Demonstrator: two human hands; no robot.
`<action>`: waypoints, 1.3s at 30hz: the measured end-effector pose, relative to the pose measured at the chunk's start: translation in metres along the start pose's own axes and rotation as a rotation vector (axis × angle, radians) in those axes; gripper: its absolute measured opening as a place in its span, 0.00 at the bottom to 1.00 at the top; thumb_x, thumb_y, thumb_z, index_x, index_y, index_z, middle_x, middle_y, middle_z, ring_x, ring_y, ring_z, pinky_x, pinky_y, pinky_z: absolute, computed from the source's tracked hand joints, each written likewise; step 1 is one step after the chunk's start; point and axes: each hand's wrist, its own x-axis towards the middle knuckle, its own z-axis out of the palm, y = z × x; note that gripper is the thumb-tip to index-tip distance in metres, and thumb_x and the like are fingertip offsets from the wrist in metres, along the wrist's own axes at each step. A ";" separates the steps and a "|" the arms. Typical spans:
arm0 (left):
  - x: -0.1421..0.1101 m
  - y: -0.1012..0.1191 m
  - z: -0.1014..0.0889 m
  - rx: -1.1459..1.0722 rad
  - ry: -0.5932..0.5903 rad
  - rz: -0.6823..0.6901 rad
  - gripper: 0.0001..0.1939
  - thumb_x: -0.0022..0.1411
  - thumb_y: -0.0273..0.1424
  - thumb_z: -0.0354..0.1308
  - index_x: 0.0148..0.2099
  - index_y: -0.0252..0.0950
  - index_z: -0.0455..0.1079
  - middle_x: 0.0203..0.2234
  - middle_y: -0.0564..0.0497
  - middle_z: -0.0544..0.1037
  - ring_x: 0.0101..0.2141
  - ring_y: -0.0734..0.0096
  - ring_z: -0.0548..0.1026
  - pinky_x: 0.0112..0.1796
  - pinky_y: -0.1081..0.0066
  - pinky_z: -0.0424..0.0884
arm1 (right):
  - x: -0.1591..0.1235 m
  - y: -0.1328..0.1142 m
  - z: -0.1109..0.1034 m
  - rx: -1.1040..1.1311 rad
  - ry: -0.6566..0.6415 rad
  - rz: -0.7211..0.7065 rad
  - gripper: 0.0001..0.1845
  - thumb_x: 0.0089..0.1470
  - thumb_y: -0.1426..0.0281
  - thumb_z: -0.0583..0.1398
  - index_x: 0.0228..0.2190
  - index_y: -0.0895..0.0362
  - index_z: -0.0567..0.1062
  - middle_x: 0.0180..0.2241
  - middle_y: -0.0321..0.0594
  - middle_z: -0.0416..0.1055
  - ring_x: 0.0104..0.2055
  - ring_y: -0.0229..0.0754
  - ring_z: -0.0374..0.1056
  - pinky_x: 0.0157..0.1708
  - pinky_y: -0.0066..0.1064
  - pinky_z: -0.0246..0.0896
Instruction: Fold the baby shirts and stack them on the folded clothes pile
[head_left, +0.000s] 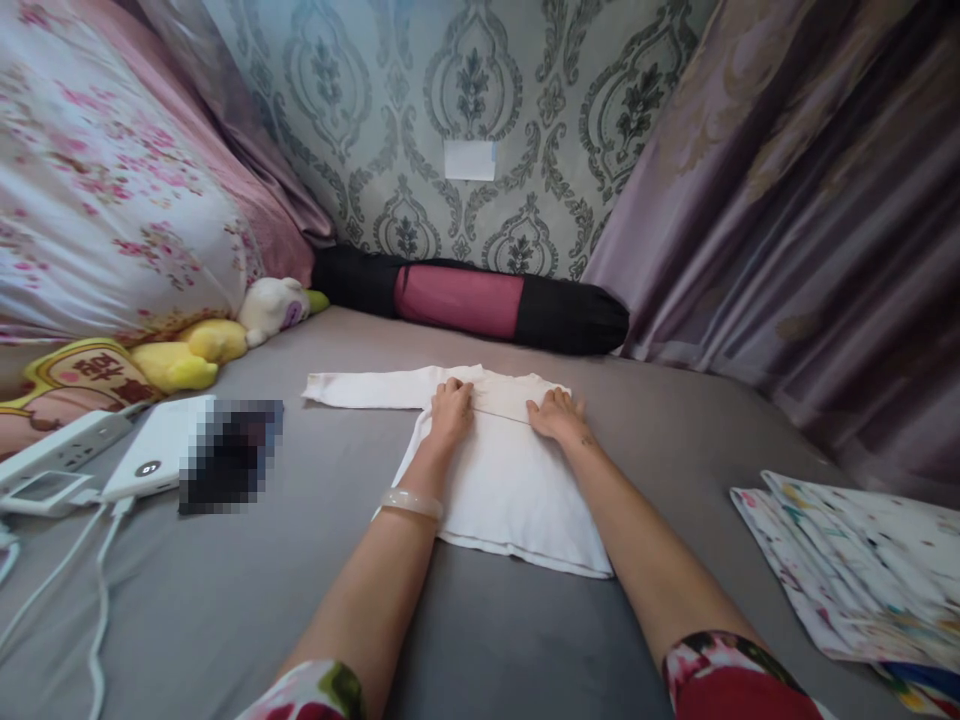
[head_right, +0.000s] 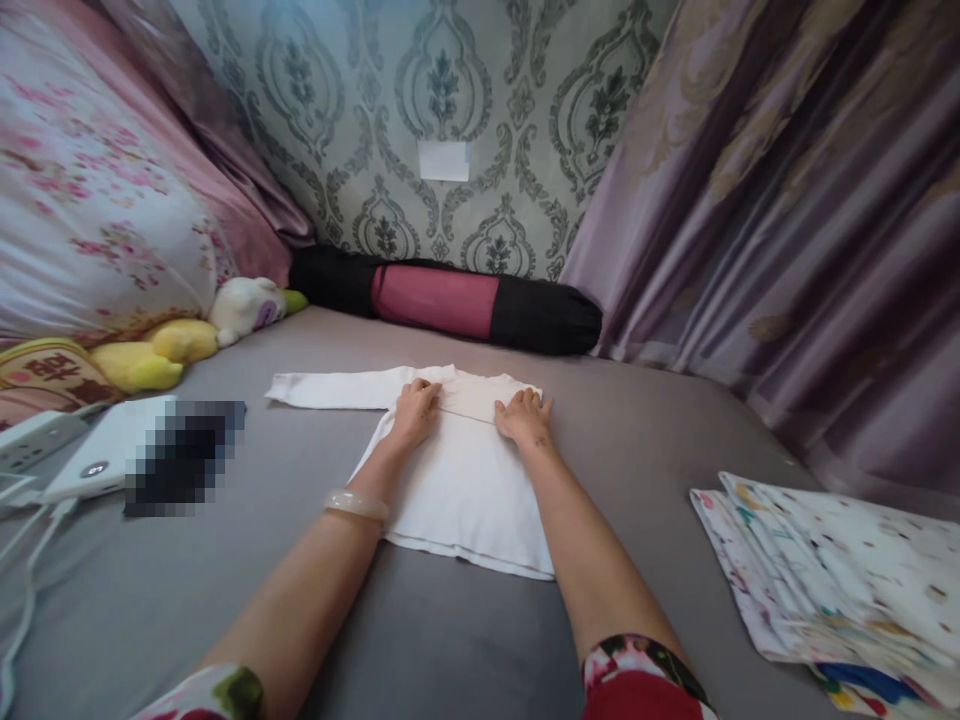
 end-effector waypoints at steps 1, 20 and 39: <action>-0.001 0.002 -0.001 0.012 0.017 -0.001 0.17 0.65 0.27 0.47 0.54 0.36 0.70 0.54 0.39 0.67 0.52 0.51 0.65 0.49 0.55 0.65 | 0.002 -0.002 -0.002 -0.007 0.028 -0.015 0.37 0.64 0.57 0.39 0.63 0.70 0.56 0.66 0.57 0.48 0.68 0.53 0.42 0.64 0.52 0.30; -0.006 0.013 0.006 0.039 -0.241 0.102 0.25 0.69 0.41 0.43 0.63 0.35 0.58 0.67 0.37 0.51 0.67 0.50 0.47 0.62 0.48 0.44 | 0.035 0.000 0.017 0.063 0.013 -0.182 0.37 0.64 0.54 0.33 0.67 0.58 0.44 0.70 0.42 0.31 0.71 0.50 0.29 0.64 0.56 0.25; 0.015 -0.018 -0.011 -0.181 -0.085 -0.152 0.17 0.62 0.23 0.45 0.49 0.28 0.69 0.48 0.33 0.74 0.52 0.56 0.72 0.50 0.64 0.66 | 0.019 -0.099 0.012 0.192 0.015 -0.485 0.34 0.64 0.61 0.36 0.66 0.61 0.48 0.69 0.42 0.38 0.70 0.43 0.32 0.66 0.49 0.26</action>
